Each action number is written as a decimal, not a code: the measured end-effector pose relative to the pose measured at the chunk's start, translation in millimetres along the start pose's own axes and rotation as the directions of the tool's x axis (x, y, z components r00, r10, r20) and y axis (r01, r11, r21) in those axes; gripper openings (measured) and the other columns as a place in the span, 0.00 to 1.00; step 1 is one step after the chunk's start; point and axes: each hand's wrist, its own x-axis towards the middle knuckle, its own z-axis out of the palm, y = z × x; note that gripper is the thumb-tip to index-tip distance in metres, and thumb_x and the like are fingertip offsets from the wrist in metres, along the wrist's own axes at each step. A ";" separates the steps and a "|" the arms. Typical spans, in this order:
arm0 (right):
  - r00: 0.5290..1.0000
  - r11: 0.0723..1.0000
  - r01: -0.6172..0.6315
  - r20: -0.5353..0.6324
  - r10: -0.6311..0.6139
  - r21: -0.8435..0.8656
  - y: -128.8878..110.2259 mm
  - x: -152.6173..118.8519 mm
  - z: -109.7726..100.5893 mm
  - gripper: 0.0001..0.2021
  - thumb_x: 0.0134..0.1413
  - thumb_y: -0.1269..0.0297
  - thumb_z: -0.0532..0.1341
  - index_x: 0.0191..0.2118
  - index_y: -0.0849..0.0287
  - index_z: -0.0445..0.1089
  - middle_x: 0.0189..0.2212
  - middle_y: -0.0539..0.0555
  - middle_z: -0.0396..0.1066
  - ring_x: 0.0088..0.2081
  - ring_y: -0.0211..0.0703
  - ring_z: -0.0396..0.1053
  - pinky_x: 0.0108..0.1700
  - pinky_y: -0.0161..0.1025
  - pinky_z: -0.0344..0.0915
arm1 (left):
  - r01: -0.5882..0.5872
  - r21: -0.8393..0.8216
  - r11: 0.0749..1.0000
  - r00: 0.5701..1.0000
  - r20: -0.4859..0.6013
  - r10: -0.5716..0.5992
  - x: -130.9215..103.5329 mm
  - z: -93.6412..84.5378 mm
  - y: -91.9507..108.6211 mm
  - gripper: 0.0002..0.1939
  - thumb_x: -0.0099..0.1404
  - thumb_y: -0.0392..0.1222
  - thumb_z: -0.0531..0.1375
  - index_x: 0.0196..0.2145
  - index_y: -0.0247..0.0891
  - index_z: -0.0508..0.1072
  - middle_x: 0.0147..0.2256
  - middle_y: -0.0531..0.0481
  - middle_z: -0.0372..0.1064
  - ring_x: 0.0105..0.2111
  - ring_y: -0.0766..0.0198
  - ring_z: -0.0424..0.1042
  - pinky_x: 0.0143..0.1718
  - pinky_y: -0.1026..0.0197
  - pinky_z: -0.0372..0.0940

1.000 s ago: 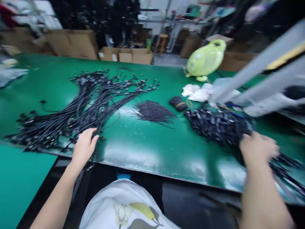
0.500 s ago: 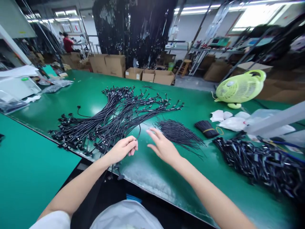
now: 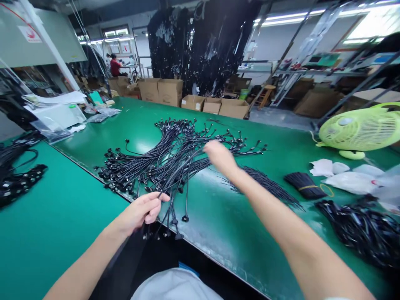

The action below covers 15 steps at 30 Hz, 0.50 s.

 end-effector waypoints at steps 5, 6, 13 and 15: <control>0.962 0.997 -0.078 -0.263 0.074 -0.003 16.1 7.9 -70.5 0.19 0.68 0.61 0.44 0.45 0.66 0.69 0.40 0.62 0.70 0.41 0.44 0.66 0.43 0.43 0.60 | -0.089 0.096 0.991 0.992 -0.080 0.097 5.2 -25.6 -9.6 0.13 0.64 0.48 0.61 0.32 0.33 0.71 0.19 0.57 0.57 0.20 0.71 0.57 0.25 0.66 0.52; 0.943 0.998 -0.066 -0.327 0.055 -0.021 13.0 9.1 -81.8 0.23 0.69 0.57 0.42 0.46 0.67 0.69 0.40 0.62 0.71 0.42 0.43 0.66 0.43 0.43 0.60 | -0.098 0.032 0.995 0.992 -0.083 0.100 6.5 -26.7 -9.8 0.13 0.63 0.48 0.61 0.30 0.33 0.70 0.20 0.56 0.59 0.22 0.71 0.58 0.25 0.66 0.53; 0.990 0.988 -0.088 -0.118 0.073 -0.129 58.0 -12.7 -92.4 0.48 0.48 0.24 0.33 0.42 0.56 0.75 0.41 0.65 0.74 0.40 0.50 0.71 0.30 0.48 0.53 | -0.114 -0.407 0.906 0.993 -0.009 0.121 -3.4 -28.9 3.1 0.13 0.60 0.45 0.64 0.28 0.33 0.67 0.27 0.54 0.58 0.24 0.73 0.62 0.21 0.72 0.56; 0.995 0.995 -0.097 -0.019 0.097 0.015 76.1 -42.4 -78.0 0.41 0.40 0.20 0.39 0.29 0.49 0.75 0.33 0.64 0.76 0.31 0.48 0.71 0.27 0.47 0.56 | -0.194 -0.388 0.901 0.979 -0.130 0.155 -6.2 -36.3 6.1 0.12 0.59 0.45 0.65 0.32 0.35 0.68 0.29 0.54 0.60 0.24 0.74 0.64 0.19 0.74 0.55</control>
